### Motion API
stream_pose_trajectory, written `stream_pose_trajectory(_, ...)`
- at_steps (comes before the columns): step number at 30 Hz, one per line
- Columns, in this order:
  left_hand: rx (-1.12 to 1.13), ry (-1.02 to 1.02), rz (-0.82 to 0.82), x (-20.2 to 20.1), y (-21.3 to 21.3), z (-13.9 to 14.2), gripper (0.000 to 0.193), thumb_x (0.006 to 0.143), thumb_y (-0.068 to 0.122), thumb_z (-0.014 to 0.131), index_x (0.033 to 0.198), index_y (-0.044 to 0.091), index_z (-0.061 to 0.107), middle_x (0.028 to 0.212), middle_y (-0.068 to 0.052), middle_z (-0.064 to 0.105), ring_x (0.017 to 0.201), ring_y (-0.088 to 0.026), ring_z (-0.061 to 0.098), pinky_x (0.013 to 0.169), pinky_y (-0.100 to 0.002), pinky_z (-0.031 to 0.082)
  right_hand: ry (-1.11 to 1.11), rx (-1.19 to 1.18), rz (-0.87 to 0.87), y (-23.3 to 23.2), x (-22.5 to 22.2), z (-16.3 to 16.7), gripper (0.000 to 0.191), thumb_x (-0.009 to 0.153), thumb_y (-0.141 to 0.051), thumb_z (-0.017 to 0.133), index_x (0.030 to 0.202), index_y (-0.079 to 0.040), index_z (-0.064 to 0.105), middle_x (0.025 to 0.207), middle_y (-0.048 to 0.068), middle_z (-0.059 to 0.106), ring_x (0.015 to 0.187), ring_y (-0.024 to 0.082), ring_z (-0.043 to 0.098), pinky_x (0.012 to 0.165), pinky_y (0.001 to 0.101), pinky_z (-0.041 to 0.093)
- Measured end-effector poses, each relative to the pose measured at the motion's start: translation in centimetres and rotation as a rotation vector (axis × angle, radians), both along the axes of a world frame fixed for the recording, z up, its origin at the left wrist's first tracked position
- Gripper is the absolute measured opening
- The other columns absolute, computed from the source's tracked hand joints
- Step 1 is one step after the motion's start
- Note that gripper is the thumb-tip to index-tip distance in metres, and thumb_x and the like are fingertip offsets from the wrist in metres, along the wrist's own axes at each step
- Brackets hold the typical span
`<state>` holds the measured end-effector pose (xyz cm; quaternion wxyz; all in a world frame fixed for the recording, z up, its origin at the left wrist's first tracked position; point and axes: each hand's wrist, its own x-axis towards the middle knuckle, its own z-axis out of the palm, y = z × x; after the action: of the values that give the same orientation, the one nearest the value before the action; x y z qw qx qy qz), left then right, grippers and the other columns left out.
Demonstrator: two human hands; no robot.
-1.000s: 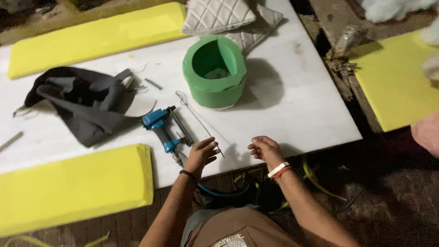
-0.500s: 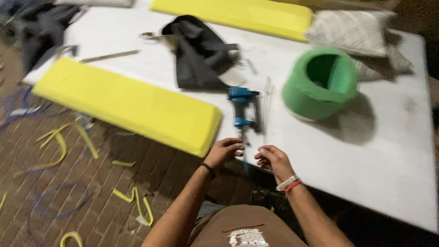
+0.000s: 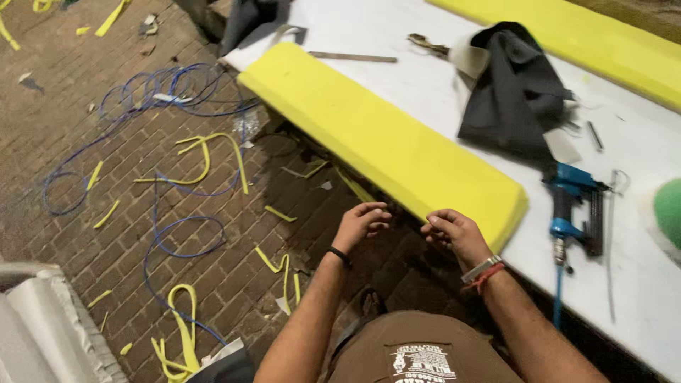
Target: The person staples a yellow foam cushion to a wooden board, then drapes and pulls a gray fabric cover over the foam. Using a long needle and thread, they sew through the fabric and foam to create tufted indentations, then staple the fabric edges to the board. The person trims excess thread and flips the cushion to show the finished tufted surface.
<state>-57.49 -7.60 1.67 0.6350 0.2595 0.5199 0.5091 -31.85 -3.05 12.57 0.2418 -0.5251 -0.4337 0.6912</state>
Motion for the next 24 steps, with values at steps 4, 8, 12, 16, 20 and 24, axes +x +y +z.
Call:
stream_pose_trajectory(4, -0.002, -0.030, 0.132, -6.9, -2.0, 0.8, 0.031, 0.099, 0.019, 0.065, 0.126, 0.007, 0.067, 0.107, -0.009, 0.077, 0.083, -0.016, 0.075, 0.061, -0.027, 0.052, 0.081, -0.006, 0.111, 0.6, -7.2, 1.1, 0.024, 0.094, -0.026, 0.068, 0.110, -0.007, 0.069, 0.092, 0.005, 0.074, 0.079, 0.013, 0.065, 0.073, 0.0278, 0.050)
stream_pose_trajectory(8, -0.037, -0.025, 0.231, -10.6, -3.8, 1.0, 0.031, 0.099, 0.019, 0.064, 0.127, 0.006, 0.068, 0.106, -0.009, 0.077, 0.083, -0.015, 0.073, 0.066, -0.028, 0.056, 0.027, -0.010, 0.168, 2.1, -11.5, 0.9, 0.023, 0.094, -0.025, 0.067, 0.109, -0.008, 0.070, 0.092, 0.005, 0.074, 0.079, 0.012, 0.066, 0.072, 0.0267, 0.051)
stream_pose_trajectory(12, -0.041, -0.054, 0.271, -12.4, -4.5, 1.3, 0.030, 0.099, 0.018, 0.063, 0.126, 0.007, 0.068, 0.104, -0.009, 0.076, 0.084, -0.016, 0.073, 0.065, -0.029, 0.054, 0.005, 0.002, 0.162, 5.1, -14.0, 0.3, 0.022, 0.096, -0.025, 0.067, 0.108, -0.007, 0.069, 0.092, 0.006, 0.074, 0.078, 0.013, 0.064, 0.069, 0.0269, 0.050)
stream_pose_trajectory(16, -0.112, -0.049, 0.310, -14.7, -4.0, 1.4, 0.029, 0.099, 0.017, 0.064, 0.125, 0.005, 0.069, 0.104, -0.009, 0.077, 0.084, -0.015, 0.073, 0.067, -0.028, 0.053, 0.072, -0.035, 0.092, 9.0, -16.4, -1.5, 0.020, 0.096, -0.023, 0.068, 0.107, -0.006, 0.069, 0.091, 0.008, 0.073, 0.077, 0.014, 0.063, 0.067, 0.0272, 0.048)
stream_pose_trajectory(20, -0.148, -0.006, 0.349, -19.0, -1.1, 0.9, 0.029, 0.097, 0.017, 0.064, 0.123, 0.005, 0.070, 0.103, -0.009, 0.078, 0.082, -0.015, 0.073, 0.069, -0.028, 0.056, 0.047, 0.005, 0.032, 14.6, -18.9, -4.1, 0.019, 0.096, -0.022, 0.066, 0.106, -0.006, 0.068, 0.096, 0.008, 0.075, 0.082, 0.014, 0.067, 0.072, 0.0301, 0.055)
stream_pose_trajectory(24, -0.156, 0.005, 0.363, -22.9, 3.4, 0.0, 0.029, 0.097, 0.017, 0.065, 0.123, 0.004, 0.069, 0.102, -0.009, 0.077, 0.080, -0.016, 0.072, 0.068, -0.028, 0.055, -0.011, 0.036, -0.073, 21.3, -21.5, -5.6, 0.019, 0.095, -0.020, 0.065, 0.109, -0.007, 0.068, 0.105, 0.008, 0.076, 0.088, 0.016, 0.069, 0.073, 0.0317, 0.054)
